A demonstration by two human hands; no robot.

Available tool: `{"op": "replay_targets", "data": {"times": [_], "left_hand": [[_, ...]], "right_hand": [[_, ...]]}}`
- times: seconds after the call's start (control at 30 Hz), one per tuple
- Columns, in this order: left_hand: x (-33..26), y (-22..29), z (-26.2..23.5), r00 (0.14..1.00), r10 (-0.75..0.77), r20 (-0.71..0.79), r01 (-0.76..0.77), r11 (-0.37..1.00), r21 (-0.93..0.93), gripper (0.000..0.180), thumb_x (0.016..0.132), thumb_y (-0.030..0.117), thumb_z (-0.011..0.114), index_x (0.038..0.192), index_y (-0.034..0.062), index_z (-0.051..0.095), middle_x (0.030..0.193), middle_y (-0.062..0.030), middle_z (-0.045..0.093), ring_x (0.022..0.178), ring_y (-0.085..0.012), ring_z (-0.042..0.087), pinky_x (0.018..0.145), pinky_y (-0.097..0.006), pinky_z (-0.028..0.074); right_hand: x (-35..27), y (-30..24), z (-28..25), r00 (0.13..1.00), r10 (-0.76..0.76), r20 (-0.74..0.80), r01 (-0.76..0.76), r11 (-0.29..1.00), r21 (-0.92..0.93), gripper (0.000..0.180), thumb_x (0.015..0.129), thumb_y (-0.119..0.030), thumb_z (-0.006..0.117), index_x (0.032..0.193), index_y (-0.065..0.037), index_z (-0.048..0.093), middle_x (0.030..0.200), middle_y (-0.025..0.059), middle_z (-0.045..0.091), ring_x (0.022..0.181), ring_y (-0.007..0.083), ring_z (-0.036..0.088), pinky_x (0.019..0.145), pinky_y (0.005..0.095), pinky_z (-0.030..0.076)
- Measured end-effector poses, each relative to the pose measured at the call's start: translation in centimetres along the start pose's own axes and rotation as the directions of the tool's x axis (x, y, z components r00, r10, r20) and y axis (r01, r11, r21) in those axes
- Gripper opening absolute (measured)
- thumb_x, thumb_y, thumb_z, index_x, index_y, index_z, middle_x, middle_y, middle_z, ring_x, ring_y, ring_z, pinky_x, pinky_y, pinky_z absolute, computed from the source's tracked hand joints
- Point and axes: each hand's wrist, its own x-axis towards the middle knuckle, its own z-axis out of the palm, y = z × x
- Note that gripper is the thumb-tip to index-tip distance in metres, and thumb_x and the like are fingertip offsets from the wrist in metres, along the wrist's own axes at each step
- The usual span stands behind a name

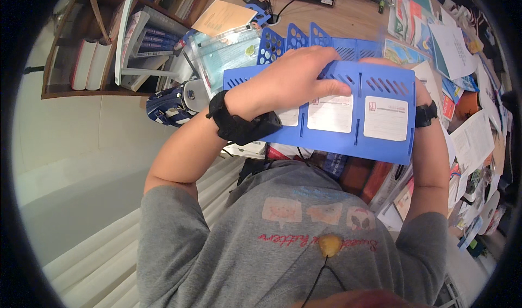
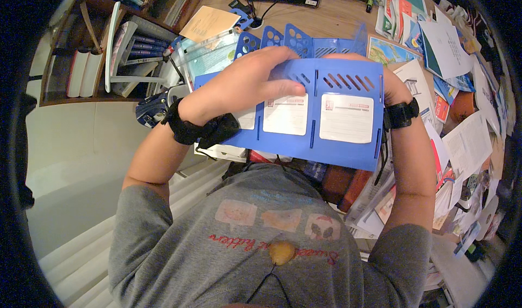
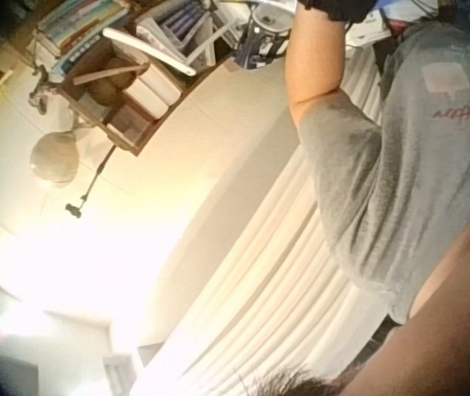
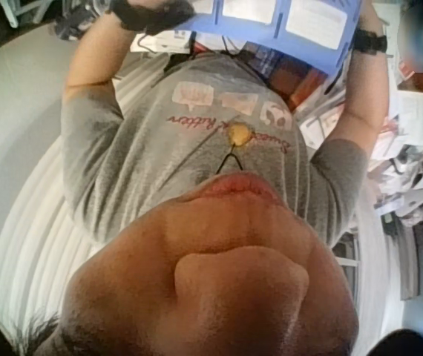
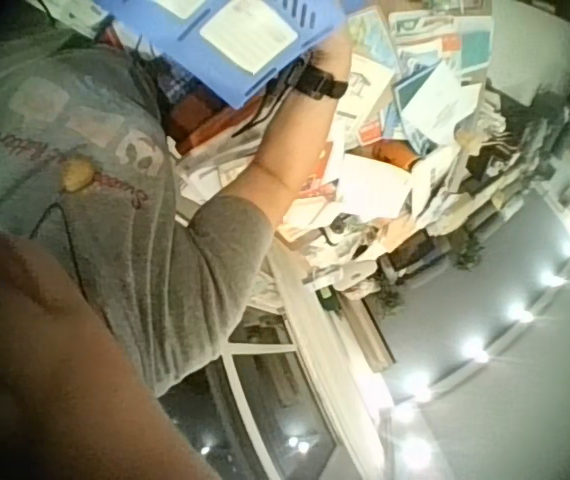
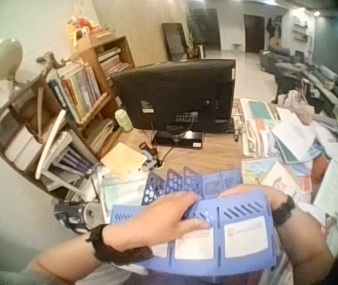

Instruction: The person assembles a blue plastic basket by unfolding its sides and attaching the side panels. They then move to a different table and continue attaching the remaining panels to complete the basket.

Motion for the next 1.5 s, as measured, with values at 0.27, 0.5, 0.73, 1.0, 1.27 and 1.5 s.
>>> {"op": "replay_targets", "data": {"times": [0.27,0.5,0.73,1.0,1.27,1.5], "left_hand": [[-0.1,0.2,0.0,0.999,0.016,-0.032,-0.015,0.999,0.04,0.047,0.083,0.034,0.069,0.113,0.0,0.059,0.099,-0.0189,0.061,0.093,-0.0326,0.059,0.081,-0.037,0.047],[-0.3,-0.1,0.2,0.998,0.036,-0.055,-0.035,0.999,0.031,0.049,0.083,0.033,0.07,0.119,0.0021,0.058,0.103,-0.0184,0.062,0.097,-0.0323,0.06,0.083,-0.036,0.047],[-0.3,-0.2,-0.3,0.997,0.023,-0.073,-0.025,1.0,-0.019,0.048,0.082,0.03,0.071,0.12,0.0034,0.058,0.106,-0.0164,0.062,0.097,-0.0301,0.061,0.082,-0.036,0.048],[-0.5,-0.1,-0.3,0.998,0.055,-0.04,-0.054,0.998,0.024,0.049,0.084,0.031,0.069,0.123,0.0043,0.056,0.106,-0.0181,0.061,0.099,-0.0317,0.061,0.085,-0.036,0.048],[-0.4,-0.1,0.0,0.999,0.046,-0.017,-0.045,0.998,0.046,0.049,0.087,0.041,0.062,0.121,0.0048,0.056,0.104,-0.0193,0.061,0.099,-0.035,0.06,0.086,-0.039,0.047],[0.1,0.4,-0.4,0.995,-0.039,0.097,0.027,0.991,0.132,0.048,0.09,0.044,0.058,0.12,0.0067,0.055,0.105,-0.0204,0.063,0.099,-0.0366,0.06,0.084,-0.042,0.048]], "right_hand": [[-0.7,2.0,0.0,0.999,-0.037,0.006,0.033,0.942,0.333,0.034,0.097,-0.014,0.049,0.129,-0.002,0.051,0.121,0.0109,0.06,0.106,0.0166,0.061,0.089,0.0286,0.051],[-0.5,2.9,-0.7,0.997,-0.048,0.059,0.013,0.872,0.49,0.034,0.099,-0.016,0.044,0.13,-0.002,0.048,0.125,0.0121,0.058,0.109,0.0175,0.06,0.092,0.0287,0.05],[-1.4,3.1,-0.7,0.997,-0.075,0.021,0.058,0.897,0.438,0.035,0.098,-0.017,0.045,0.131,-0.003,0.048,0.126,0.0121,0.057,0.109,0.0178,0.06,0.092,0.0289,0.05],[-1.4,2.8,-0.3,0.996,-0.078,-0.037,0.085,0.962,0.26,0.037,0.098,-0.018,0.046,0.132,-0.003,0.048,0.126,0.0121,0.057,0.109,0.018,0.06,0.092,0.0291,0.051],[-1.9,2.8,-0.1,0.993,-0.079,-0.082,0.087,0.991,0.101,0.039,0.097,-0.019,0.048,0.132,-0.003,0.047,0.127,0.012,0.057,0.108,0.0182,0.06,0.092,0.0293,0.051],[-2.6,2.6,-0.2,0.99,-0.074,-0.117,0.076,0.997,0.015,0.04,0.097,-0.021,0.049,0.133,-0.004,0.047,0.127,0.012,0.057,0.108,0.0185,0.06,0.092,0.0295,0.051]]}}
